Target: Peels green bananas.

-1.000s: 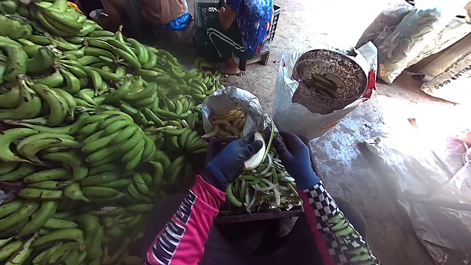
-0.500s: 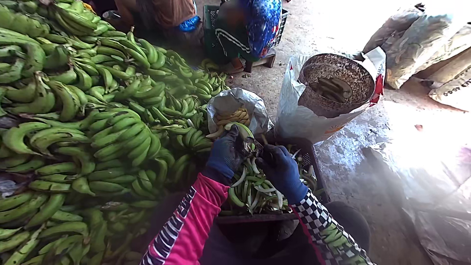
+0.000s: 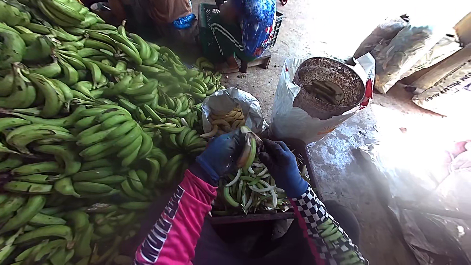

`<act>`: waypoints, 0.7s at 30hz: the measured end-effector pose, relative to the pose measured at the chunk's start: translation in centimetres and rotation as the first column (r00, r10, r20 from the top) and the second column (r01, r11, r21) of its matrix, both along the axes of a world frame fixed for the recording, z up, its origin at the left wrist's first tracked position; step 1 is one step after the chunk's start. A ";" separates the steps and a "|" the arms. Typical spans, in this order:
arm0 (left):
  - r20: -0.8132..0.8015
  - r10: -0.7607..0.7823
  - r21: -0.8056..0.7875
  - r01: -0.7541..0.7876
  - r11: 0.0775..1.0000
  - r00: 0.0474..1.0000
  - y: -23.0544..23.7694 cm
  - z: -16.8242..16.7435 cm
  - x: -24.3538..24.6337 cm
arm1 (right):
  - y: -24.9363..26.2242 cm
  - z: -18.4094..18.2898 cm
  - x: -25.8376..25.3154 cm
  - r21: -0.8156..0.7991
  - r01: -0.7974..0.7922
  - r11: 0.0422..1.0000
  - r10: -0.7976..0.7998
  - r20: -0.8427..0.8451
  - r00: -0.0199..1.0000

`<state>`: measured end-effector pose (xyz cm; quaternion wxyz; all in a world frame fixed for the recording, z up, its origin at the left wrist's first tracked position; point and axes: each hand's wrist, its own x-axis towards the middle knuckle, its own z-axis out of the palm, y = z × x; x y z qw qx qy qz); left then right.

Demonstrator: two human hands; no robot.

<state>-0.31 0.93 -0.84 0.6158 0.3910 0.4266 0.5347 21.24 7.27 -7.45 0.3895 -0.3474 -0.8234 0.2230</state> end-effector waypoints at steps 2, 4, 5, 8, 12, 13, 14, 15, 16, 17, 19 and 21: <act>-0.043 -0.185 -0.027 0.184 0.983 0.982 -0.7 0.8 -0.2 | 0.6 0.4 0.8 -0.054 -0.036 0.998 0.035 -0.025 0.999; -0.137 -0.225 -0.032 0.223 0.974 0.965 -0.9 0.7 0.1 | 0.9 0.8 1.3 -0.060 -0.036 0.998 0.034 -0.024 0.999; -0.193 -0.218 -0.028 0.217 0.976 0.957 -1.0 0.7 0.4 | 0.8 0.9 1.5 -0.052 -0.026 0.998 0.025 -0.021 0.999; -0.450 -0.142 0.012 0.165 0.986 0.881 -0.7 0.9 1.2 | 0.6 1.1 1.6 -0.032 0.000 0.999 0.000 0.012 1.000; -0.601 -0.044 0.060 0.100 0.993 0.798 -0.4 0.6 0.8 | 0.4 1.3 1.6 0.002 -0.008 1.000 0.008 0.067 0.998; -0.620 -0.072 0.056 0.136 0.989 0.781 -0.5 0.6 0.6 | 0.5 1.4 1.5 -0.012 -0.012 1.000 0.013 0.076 0.997; -0.648 -0.120 0.038 0.189 0.981 0.752 -0.5 0.6 0.4 | 0.6 1.4 1.3 -0.036 -0.004 0.999 0.007 0.083 0.997; -0.661 -0.174 0.012 0.242 0.970 0.730 -0.5 0.5 0.4 | 0.9 1.4 1.3 -0.072 0.024 0.997 -0.016 0.102 0.995; -0.651 -0.217 -0.008 0.280 0.960 0.727 -0.6 0.5 0.6 | 1.2 1.4 1.3 -0.116 0.070 0.991 -0.055 0.132 0.990; -0.620 -0.228 -0.014 0.281 0.960 0.750 -0.7 0.6 1.0 | 1.6 1.4 1.4 -0.159 0.116 0.981 -0.090 0.160 0.983; -0.520 -0.139 0.003 0.164 0.986 0.843 -0.7 0.7 1.5 | 2.2 1.1 1.9 -0.221 0.162 0.962 -0.132 0.146 0.981; -0.370 0.020 0.012 -0.017 1.000 0.929 -0.2 0.0 1.2 | 2.0 1.0 2.1 -0.200 0.148 0.968 -0.134 0.081 0.988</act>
